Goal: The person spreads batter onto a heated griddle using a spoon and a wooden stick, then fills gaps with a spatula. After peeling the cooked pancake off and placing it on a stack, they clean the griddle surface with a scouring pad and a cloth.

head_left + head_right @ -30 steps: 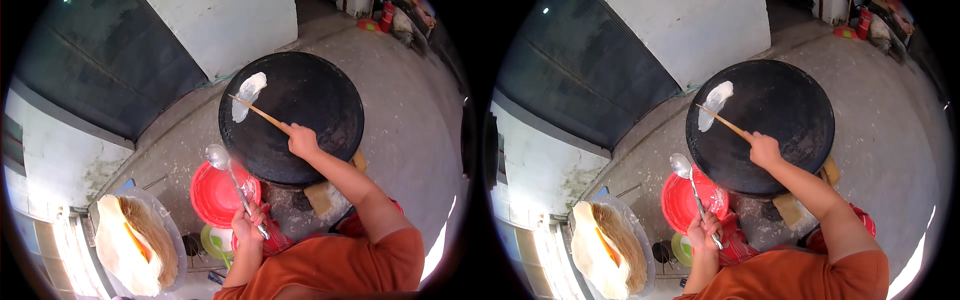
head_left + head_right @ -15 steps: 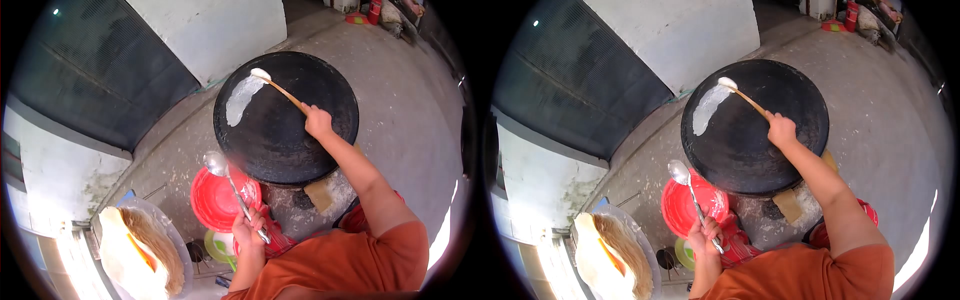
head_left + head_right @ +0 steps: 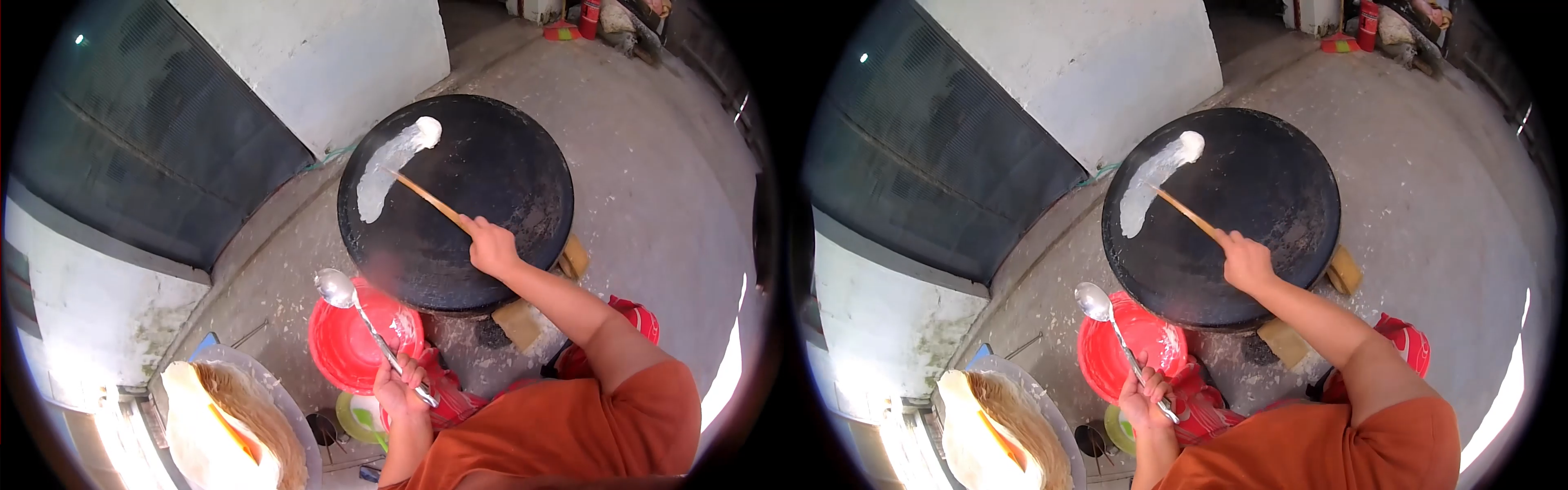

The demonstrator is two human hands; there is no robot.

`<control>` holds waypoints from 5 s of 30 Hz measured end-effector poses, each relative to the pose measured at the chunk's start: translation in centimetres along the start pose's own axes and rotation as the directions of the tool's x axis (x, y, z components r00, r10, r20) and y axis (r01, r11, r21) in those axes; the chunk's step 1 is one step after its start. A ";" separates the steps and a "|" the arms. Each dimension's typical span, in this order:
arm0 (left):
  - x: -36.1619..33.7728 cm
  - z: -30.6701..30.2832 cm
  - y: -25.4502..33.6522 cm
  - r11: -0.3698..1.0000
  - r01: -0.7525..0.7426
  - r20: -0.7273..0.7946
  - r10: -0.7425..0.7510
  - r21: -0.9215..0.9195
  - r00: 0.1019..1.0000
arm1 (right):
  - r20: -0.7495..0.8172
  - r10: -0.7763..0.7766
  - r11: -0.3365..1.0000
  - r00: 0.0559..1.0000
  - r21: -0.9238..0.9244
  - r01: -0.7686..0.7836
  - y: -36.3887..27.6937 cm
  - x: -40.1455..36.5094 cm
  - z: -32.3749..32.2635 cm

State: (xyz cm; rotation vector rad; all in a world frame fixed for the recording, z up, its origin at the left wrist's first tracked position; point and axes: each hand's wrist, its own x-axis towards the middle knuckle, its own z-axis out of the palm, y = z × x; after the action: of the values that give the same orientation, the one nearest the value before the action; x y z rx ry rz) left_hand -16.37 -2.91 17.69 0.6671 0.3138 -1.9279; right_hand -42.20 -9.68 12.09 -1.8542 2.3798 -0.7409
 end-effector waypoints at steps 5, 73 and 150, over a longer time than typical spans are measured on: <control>-0.5 -0.1 0.0 1.000 0.015 0.006 -0.015 0.024 1.000 | -0.050 0.191 0.933 0.980 -0.301 -0.197 6.0 4.4 -0.4; 0.7 -1.9 1.5 0.976 -0.105 0.023 0.103 0.190 0.994 | 0.084 0.516 0.744 0.852 0.448 -0.495 16.2 0.9 -1.2; -1.3 -3.1 4.7 0.968 -0.116 0.081 0.100 0.224 0.992 | 0.424 0.167 0.909 0.890 0.284 -0.306 0.7 -13.7 -4.0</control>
State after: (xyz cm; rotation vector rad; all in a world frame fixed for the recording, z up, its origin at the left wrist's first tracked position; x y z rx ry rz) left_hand -10.76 -2.48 16.25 0.7495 0.0101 -1.8939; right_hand -40.11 4.47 11.86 -1.3800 2.0184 -0.6369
